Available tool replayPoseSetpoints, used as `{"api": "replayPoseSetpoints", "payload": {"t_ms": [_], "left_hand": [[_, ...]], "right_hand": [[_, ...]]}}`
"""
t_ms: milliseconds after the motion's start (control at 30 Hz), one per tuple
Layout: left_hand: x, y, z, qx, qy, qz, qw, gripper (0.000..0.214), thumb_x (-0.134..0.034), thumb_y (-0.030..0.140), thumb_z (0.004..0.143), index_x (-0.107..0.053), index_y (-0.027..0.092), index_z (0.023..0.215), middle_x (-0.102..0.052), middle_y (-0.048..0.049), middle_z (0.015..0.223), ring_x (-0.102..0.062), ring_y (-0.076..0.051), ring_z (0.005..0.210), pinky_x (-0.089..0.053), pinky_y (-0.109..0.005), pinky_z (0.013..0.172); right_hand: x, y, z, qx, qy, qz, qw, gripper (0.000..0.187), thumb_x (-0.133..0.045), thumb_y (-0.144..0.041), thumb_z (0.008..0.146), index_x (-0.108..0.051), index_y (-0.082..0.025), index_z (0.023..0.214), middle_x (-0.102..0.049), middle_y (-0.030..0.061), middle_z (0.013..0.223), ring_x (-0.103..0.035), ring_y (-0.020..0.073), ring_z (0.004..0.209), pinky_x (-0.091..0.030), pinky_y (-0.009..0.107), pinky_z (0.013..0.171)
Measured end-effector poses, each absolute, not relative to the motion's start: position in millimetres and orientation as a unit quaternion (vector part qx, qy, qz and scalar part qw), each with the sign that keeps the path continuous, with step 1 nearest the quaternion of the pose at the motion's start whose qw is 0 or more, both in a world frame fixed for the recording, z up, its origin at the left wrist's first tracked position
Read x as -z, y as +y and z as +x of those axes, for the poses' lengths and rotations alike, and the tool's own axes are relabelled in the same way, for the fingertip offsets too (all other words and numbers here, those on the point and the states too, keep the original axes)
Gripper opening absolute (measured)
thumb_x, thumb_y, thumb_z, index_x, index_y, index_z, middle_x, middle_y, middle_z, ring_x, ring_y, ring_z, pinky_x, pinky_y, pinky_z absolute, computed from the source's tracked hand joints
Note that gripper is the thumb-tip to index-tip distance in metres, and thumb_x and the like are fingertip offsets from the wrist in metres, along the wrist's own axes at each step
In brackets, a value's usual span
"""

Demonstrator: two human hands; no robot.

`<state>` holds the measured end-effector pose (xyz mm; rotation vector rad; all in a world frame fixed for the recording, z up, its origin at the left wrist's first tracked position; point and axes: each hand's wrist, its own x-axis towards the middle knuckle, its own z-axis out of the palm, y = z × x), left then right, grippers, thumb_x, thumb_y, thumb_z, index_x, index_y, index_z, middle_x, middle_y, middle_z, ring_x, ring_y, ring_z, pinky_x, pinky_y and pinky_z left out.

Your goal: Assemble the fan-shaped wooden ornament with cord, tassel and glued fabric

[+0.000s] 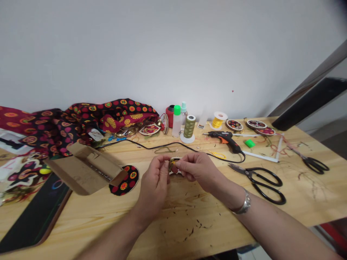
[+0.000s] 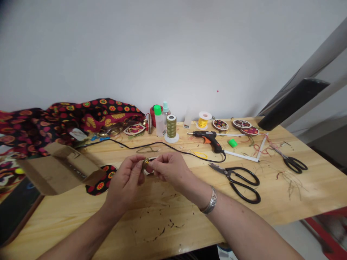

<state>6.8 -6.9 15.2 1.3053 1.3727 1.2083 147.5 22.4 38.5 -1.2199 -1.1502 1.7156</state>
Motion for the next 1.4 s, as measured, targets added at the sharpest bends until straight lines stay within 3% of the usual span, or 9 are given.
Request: {"api": "replayPoseSetpoints", "payload": {"t_ms": [300, 500, 700, 1400], "left_hand": [[-17.2, -7.8, 7.3, -0.506, 0.546, 0.529, 0.409, 0.019, -0.056, 0.031, 0.081, -0.058, 0.021, 0.097, -0.057, 0.0009, 0.065, -0.051, -0.013, 0.057, -0.037, -0.022, 0.051], [-12.1, -10.4, 5.5, -0.462, 0.556, 0.596, 0.350, 0.022, -0.044, 0.029, 0.088, -0.049, 0.022, 0.109, -0.056, 0.0017, 0.066, -0.056, -0.015, 0.065, -0.038, -0.022, 0.057], [-10.0, -9.3, 5.0, -0.427, 0.577, 0.632, 0.293, 0.023, -0.037, 0.030, 0.091, -0.045, 0.021, 0.111, -0.056, 0.0022, 0.068, -0.056, -0.014, 0.064, -0.041, -0.024, 0.059], [-8.8, -8.5, 4.4, -0.429, 0.567, 0.681, 0.175, 0.021, -0.038, 0.022, 0.091, -0.045, 0.017, 0.110, -0.069, -0.0044, 0.083, -0.065, -0.013, 0.074, -0.049, -0.024, 0.065]], "right_hand": [[-37.2, 22.4, 145.9, -0.672, -0.437, -0.472, 0.366, 0.021, -0.067, -0.031, 0.065, -0.058, -0.014, 0.056, -0.054, -0.0038, 0.046, -0.043, 0.0035, 0.035, -0.030, 0.016, 0.034], [-35.5, 21.5, 146.3, -0.685, -0.426, -0.467, 0.363, 0.023, -0.069, -0.032, 0.064, -0.058, -0.013, 0.058, -0.057, -0.0035, 0.047, -0.046, 0.0037, 0.035, -0.034, 0.015, 0.034], [-35.9, 22.2, 146.3, -0.686, -0.421, -0.473, 0.358, 0.022, -0.069, -0.030, 0.064, -0.058, -0.013, 0.056, -0.055, -0.0039, 0.044, -0.045, 0.0034, 0.034, -0.032, 0.015, 0.032], [-41.2, 21.1, 147.4, -0.707, -0.399, -0.482, 0.330, 0.025, -0.069, -0.029, 0.067, -0.056, -0.013, 0.052, -0.052, -0.0041, 0.039, -0.043, 0.0036, 0.029, -0.029, 0.015, 0.029]]}}
